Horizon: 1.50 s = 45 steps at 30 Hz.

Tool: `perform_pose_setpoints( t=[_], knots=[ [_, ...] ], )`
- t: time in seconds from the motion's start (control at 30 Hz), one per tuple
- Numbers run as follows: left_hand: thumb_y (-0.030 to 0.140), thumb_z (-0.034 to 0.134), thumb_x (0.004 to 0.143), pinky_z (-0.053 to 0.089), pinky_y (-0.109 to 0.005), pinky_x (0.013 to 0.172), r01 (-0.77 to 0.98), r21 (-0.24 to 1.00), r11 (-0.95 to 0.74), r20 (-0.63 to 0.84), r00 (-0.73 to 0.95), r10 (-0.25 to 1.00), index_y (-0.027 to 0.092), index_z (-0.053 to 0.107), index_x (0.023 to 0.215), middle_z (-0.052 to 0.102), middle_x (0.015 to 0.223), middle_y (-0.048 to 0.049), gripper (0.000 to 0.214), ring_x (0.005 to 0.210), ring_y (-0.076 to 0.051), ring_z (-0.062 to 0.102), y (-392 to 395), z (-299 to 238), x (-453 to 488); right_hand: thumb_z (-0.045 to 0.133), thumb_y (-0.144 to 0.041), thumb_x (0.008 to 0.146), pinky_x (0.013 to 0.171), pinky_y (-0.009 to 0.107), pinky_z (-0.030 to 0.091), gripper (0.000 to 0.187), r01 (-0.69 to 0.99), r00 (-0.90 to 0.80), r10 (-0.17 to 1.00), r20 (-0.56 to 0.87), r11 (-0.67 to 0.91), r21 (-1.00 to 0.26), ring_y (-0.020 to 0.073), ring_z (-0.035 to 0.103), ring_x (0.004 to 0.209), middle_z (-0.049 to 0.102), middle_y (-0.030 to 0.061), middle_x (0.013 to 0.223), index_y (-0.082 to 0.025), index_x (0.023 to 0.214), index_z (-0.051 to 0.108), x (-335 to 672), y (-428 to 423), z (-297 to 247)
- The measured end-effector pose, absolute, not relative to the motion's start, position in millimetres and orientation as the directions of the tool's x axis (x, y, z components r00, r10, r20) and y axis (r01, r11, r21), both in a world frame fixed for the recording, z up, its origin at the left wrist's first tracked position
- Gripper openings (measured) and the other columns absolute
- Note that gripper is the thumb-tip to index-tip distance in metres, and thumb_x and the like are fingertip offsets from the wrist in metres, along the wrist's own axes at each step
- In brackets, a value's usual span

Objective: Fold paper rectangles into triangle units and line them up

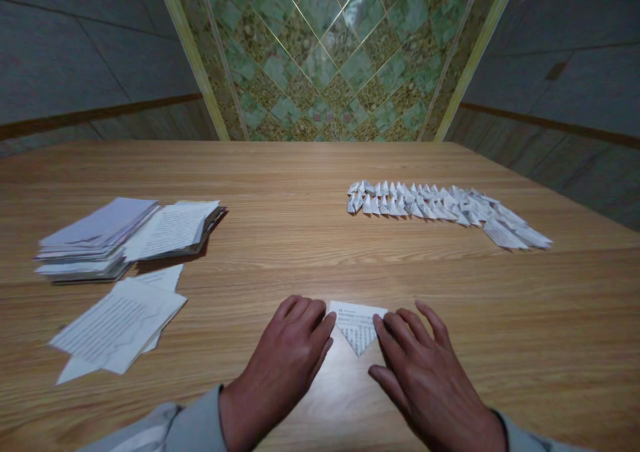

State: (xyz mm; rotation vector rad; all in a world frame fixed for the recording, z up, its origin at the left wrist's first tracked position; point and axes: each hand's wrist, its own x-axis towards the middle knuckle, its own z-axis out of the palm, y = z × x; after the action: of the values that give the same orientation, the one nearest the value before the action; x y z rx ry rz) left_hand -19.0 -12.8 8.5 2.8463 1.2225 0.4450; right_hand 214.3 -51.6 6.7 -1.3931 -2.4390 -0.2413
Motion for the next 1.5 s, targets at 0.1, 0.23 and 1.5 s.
perform_pose_setpoints(
  t=[0.1,0.23,1.5],
  knots=[
    [0.019,0.059,0.092,0.045,-0.043,0.08,0.717,0.133,-0.684,0.264,0.64,0.722,0.017,0.062,0.105,0.061,0.099,-0.0086,0.013,0.089,-0.026,0.052,-11,8,-19,0.065,-0.042,0.09,0.107,0.05,0.023,0.032,0.86,-0.471,0.806,0.359,0.51,-0.017,0.027,0.056,0.102,0.068,0.0061,0.107,-0.018,0.112,0.063,223,-54,9],
    [0.025,0.061,0.093,0.045,-0.041,0.078,0.715,0.196,-0.671,0.274,0.617,0.738,0.018,0.065,0.093,0.062,0.095,-0.0072,0.008,0.088,-0.025,0.053,-1,8,-14,0.069,-0.036,0.087,0.106,0.048,0.027,0.019,0.856,-0.45,0.824,0.345,0.508,-0.098,0.0239,0.057,0.092,0.067,0.0033,0.093,-0.02,0.097,0.067,220,-46,13],
    [0.021,0.059,0.094,0.042,-0.032,0.077,0.515,0.505,-0.692,0.281,0.66,0.696,0.02,0.063,0.097,0.061,0.093,-0.0042,0.005,0.089,-0.02,0.055,12,16,-7,0.066,-0.002,0.077,0.08,0.031,0.038,0.018,0.635,-0.38,0.906,0.189,0.404,-0.659,0.0164,0.058,0.081,0.067,-0.0027,0.08,-0.02,0.079,0.063,204,0,28]
  ],
)
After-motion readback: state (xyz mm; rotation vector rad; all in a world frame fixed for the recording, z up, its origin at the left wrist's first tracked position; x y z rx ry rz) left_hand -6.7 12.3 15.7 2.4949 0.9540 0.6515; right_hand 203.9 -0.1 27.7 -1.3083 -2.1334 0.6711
